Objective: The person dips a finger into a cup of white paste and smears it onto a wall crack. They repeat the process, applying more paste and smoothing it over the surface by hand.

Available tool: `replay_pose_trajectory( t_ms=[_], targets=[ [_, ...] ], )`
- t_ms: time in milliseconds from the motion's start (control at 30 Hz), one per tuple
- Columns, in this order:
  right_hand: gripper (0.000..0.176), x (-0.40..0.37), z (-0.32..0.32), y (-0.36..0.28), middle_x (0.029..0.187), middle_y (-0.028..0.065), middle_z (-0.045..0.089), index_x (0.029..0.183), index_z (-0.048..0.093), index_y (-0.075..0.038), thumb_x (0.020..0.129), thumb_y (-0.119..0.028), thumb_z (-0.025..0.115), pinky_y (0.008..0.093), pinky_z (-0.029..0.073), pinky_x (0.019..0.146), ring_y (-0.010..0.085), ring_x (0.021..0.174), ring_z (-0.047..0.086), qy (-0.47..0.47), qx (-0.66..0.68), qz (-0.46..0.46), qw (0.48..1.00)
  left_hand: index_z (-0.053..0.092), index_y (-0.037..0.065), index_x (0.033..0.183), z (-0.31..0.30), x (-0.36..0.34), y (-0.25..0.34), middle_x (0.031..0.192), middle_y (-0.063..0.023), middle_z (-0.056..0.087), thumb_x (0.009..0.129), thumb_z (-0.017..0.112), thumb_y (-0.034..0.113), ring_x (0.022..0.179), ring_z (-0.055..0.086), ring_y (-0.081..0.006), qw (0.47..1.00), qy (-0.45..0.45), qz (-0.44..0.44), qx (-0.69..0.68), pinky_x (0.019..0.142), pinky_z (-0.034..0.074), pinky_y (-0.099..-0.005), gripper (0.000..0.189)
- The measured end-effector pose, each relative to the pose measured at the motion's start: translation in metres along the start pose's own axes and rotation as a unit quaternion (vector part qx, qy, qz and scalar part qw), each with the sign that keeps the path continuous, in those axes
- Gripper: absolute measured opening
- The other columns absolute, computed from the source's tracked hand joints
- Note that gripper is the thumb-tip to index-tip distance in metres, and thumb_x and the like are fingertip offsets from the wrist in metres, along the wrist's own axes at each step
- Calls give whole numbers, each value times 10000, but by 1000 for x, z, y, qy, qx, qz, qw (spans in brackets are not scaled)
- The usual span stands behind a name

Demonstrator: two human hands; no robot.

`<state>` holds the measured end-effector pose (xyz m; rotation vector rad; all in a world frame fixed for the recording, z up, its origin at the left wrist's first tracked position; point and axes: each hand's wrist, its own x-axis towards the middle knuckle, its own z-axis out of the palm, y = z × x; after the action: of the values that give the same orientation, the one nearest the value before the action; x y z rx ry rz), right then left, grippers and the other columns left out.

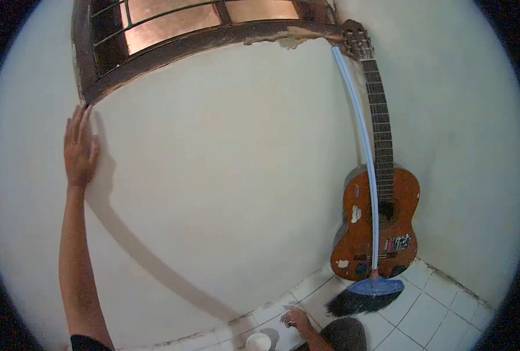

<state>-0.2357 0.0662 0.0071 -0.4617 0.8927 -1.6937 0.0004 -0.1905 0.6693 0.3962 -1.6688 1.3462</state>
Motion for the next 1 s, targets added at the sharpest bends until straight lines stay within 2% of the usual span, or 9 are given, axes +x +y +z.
replay_pose_trajectory(
  t_ms=[200,367,600,633,733,767,833,867,1000],
  targets=[
    [311,6,10,2,870,135,667,1101,572,-18,904,-255,611,314,460,589,179,681,587,-19,-32,-36,999,361,165,1486,13,-10,-19,1537,-66,349,896,494,162,1439,284,-249,999,1,26,43,1213,188,-434,605],
    [404,-10,21,-14,785,55,637,1275,544,27,946,-206,526,254,429,569,89,629,516,-3,-112,-96,989,334,195,1495,33,-13,-39,1528,-74,355,1012,369,462,1414,323,-250,985,92,127,68,1174,269,-429,553],
    [358,-14,18,-12,766,53,633,1258,556,25,950,-153,516,229,420,549,76,595,494,-24,-49,-127,990,361,136,1467,17,-20,10,1467,-89,404,1018,479,256,1393,325,-245,997,45,64,-13,1139,289,-435,479],
    [368,-18,18,-14,761,53,631,1251,551,34,957,-183,515,222,414,546,70,595,488,-10,-60,-125,990,358,102,1459,0,-33,42,1468,-140,392,1019,475,262,1395,311,-287,979,44,27,-197,1135,281,-458,482],
    [364,-22,13,-15,754,53,626,1210,566,38,955,-217,518,220,403,543,70,595,479,4,-42,-135,990,282,62,1466,-81,-147,99,1406,-195,428,940,538,274,1314,410,-356,971,-92,61,-213,1099,299,-487,622],
    [362,-25,16,-19,745,49,617,1168,579,36,948,-246,525,221,390,545,72,596,472,8,-1,-147,989,267,-19,1451,-120,-202,131,1382,-194,444,738,526,79,1251,459,-325,950,-176,6,-256,1092,306,-465,765],
    [351,-28,20,-28,759,69,616,1141,570,27,958,-270,526,234,408,563,89,609,493,17,-6,-129,991,252,230,1458,-186,-305,185,1269,-204,464,710,620,69,1085,543,-340,819,-318,-88,-469,964,427,-501,849],
    [345,-28,21,-29,773,88,615,1114,560,17,967,-293,526,246,425,580,107,622,513,24,-14,-125,992,248,325,1451,-217,-304,239,1349,-212,409,724,604,-3,1062,553,-336,849,-245,-78,-462,907,460,-491,873],
    [391,-26,26,-29,773,100,610,1185,543,42,976,-288,524,254,420,591,130,632,508,-5,0,-167,986,187,38,1459,-325,-383,315,1358,-203,420,776,612,-30,999,568,-271,733,-337,-423,-413,908,467,-415,808]
  ],
)
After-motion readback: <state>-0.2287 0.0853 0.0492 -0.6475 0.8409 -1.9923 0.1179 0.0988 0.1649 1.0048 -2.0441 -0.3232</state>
